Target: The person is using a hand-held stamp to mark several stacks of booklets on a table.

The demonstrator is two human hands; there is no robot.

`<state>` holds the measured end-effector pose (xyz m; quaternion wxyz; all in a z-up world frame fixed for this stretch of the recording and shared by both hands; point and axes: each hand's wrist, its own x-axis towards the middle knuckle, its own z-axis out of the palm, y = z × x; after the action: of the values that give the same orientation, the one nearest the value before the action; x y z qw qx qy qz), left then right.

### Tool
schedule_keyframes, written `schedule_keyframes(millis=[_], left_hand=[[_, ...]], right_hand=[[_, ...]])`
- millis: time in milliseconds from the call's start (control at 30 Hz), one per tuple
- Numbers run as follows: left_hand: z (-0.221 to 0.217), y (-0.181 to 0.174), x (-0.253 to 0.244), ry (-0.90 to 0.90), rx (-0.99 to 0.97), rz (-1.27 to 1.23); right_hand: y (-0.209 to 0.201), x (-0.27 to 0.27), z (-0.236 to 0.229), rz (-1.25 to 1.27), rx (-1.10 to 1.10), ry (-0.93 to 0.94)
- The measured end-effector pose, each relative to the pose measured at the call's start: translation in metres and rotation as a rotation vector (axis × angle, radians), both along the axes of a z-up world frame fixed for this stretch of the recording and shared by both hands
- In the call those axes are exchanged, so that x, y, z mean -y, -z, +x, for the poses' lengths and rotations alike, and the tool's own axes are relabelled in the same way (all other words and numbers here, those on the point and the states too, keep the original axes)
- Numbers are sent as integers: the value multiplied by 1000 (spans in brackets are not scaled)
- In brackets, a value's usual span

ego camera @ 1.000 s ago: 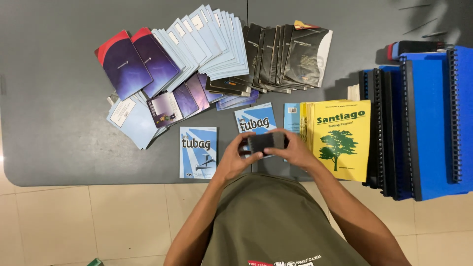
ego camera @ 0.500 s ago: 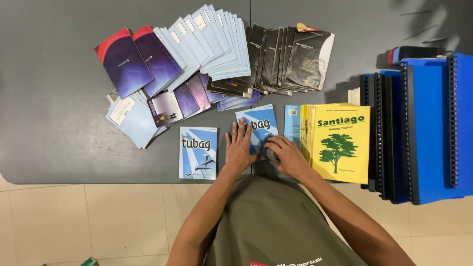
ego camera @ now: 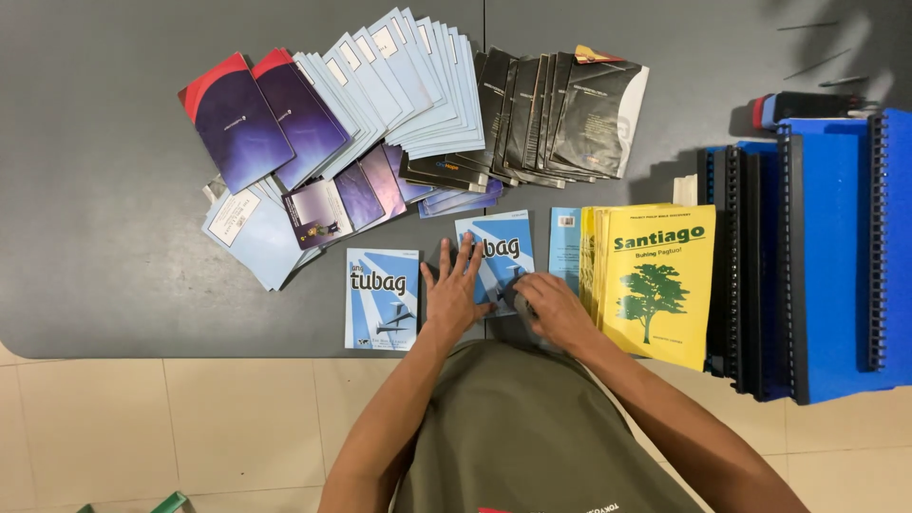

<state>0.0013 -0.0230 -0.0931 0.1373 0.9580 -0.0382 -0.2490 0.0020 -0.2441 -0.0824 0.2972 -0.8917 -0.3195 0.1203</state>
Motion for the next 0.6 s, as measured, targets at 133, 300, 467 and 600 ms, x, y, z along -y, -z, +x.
schedule_keyframes(millis=[133, 300, 467, 600], left_hand=[[1, -5, 0, -11, -33, 3], [1, -2, 0, -6, -14, -2], [2, -5, -1, -17, -22, -7], [2, -6, 0, -16, -14, -3]], right_hand=[[21, -3, 25, -3, -37, 145], [29, -13, 70, 32, 83, 188], [29, -22, 97, 3, 102, 247], [29, -23, 91, 23, 170, 205]])
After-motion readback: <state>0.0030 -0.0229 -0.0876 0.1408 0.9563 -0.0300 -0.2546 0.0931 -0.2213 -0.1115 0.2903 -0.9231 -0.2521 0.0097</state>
